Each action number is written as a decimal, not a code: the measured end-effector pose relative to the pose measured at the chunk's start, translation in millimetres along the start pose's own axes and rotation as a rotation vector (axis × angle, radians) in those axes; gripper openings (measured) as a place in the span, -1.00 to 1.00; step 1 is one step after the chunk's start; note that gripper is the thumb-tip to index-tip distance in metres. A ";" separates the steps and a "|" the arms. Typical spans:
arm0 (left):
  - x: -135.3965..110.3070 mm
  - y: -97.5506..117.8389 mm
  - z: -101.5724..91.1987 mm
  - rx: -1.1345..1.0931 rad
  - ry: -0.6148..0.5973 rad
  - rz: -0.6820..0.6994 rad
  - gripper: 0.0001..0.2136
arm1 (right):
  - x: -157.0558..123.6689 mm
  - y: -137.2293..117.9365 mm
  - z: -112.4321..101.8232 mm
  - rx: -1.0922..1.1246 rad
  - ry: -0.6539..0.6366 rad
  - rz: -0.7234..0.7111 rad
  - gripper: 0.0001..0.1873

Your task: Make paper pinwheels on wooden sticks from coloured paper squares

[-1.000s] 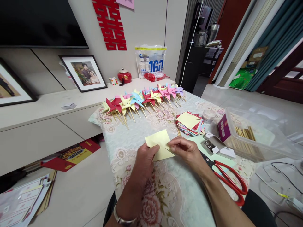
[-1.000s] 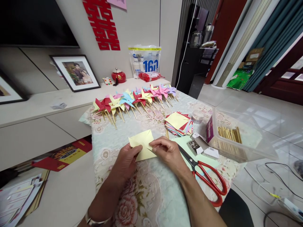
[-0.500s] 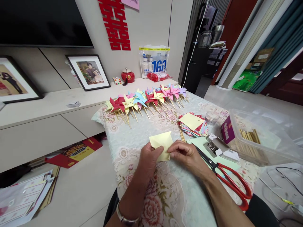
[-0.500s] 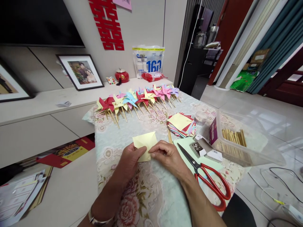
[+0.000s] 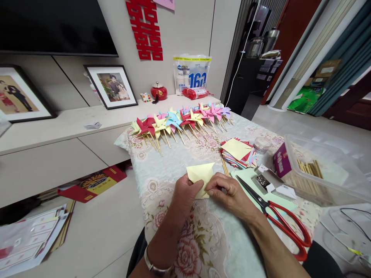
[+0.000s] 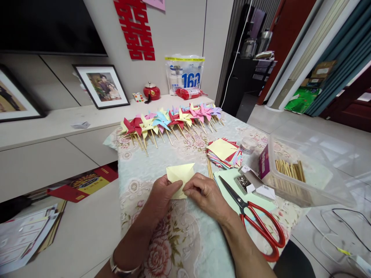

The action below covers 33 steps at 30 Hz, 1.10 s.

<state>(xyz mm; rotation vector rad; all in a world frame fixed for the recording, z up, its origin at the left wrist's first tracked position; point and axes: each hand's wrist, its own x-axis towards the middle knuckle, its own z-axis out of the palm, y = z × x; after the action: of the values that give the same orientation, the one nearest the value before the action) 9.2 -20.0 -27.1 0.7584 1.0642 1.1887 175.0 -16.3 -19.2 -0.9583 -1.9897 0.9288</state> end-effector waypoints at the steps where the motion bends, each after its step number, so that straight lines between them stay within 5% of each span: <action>1: -0.3 0.1 0.2 -0.006 -0.003 -0.001 -0.77 | 0.3 -0.9 0.4 -0.001 0.001 0.013 -0.84; 15: -0.6 -1.8 2.7 0.017 0.044 -0.005 -0.76 | -1.8 6.4 13.5 0.155 0.149 0.337 -0.82; 33: -0.3 -0.9 6.3 0.082 0.074 0.004 -0.77 | 1.2 3.3 23.0 0.151 0.273 0.384 -0.79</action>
<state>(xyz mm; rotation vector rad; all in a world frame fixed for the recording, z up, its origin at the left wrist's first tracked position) 15.4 -20.0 -25.6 0.7858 1.1791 1.1899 156.3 -20.4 -32.5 -1.3302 -1.5133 1.0709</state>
